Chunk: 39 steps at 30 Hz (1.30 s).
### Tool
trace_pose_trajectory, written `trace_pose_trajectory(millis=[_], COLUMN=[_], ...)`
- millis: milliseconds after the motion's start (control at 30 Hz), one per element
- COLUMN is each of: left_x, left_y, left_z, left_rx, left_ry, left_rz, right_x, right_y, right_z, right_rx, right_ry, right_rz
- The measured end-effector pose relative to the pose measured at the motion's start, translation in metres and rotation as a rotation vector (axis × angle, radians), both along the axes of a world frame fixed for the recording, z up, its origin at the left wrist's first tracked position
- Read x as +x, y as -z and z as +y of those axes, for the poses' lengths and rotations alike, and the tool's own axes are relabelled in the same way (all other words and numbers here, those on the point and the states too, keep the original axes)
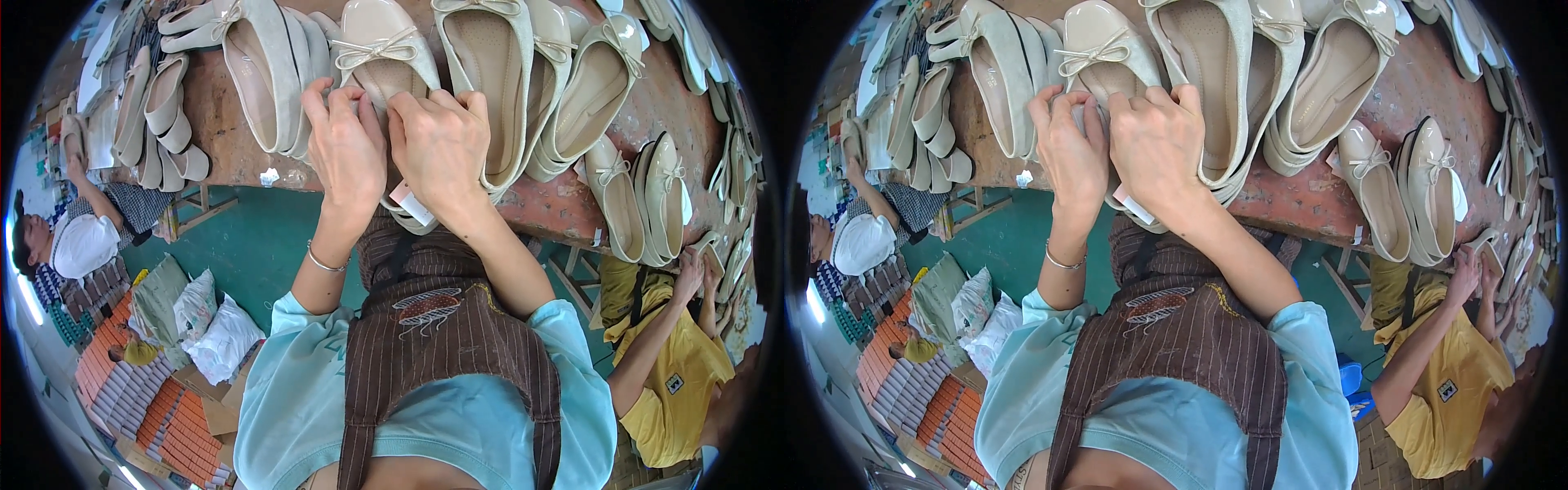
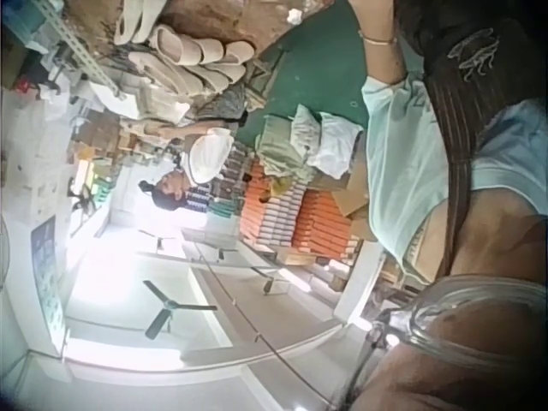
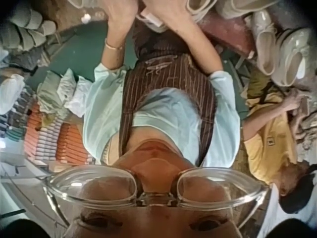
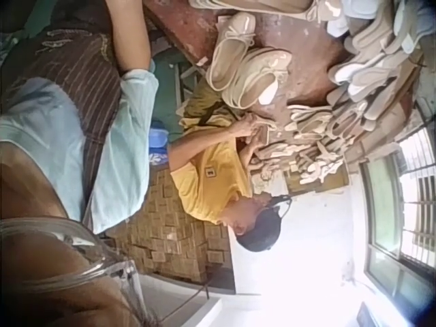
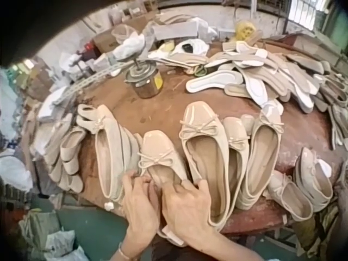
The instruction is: The recorder is inserting white insoles into beige ballet flats and applying small labels inside them at a factory workbench.
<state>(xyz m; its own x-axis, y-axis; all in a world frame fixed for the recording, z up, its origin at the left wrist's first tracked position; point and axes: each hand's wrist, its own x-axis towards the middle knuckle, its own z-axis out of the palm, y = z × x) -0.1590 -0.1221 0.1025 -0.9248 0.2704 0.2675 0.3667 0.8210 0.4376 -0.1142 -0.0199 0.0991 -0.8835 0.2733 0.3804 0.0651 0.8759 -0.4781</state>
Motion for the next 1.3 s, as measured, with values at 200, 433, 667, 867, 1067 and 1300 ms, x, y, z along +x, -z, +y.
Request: trace_pose_trajectory(millis=[200,433,667,867,1067,1300], left_x=[0.001,0.004,0.004,0.000,-0.002,-0.001], left_y=[0.002,-0.002,-0.002,0.000,0.002,0.008], left_z=[0.000,-0.003,0.001,-0.001,-0.003,-0.010], left_rx=[0.040,0.000,0.014,0.060,0.058,0.094], left_ry=[0.001,0.025,-0.024,-0.043,-0.033,-0.040], left_rz=[0.004,0.007,-0.032,0.032,0.065,0.074], right_x=[0.002,-0.002,-0.005,-0.009,-0.008,-0.007], right_y=[0.000,0.001,-0.001,0.000,0.001,-0.001], right_z=[0.001,0.000,-0.003,-0.006,-0.007,-0.009], right_rx=[-0.012,-0.010,-0.003,0.021,0.017,0.011], right_ry=[0.002,0.009,0.033,0.044,0.037,0.030], right_rz=[-0.003,0.005,0.004,-0.003,-0.009,-0.024])
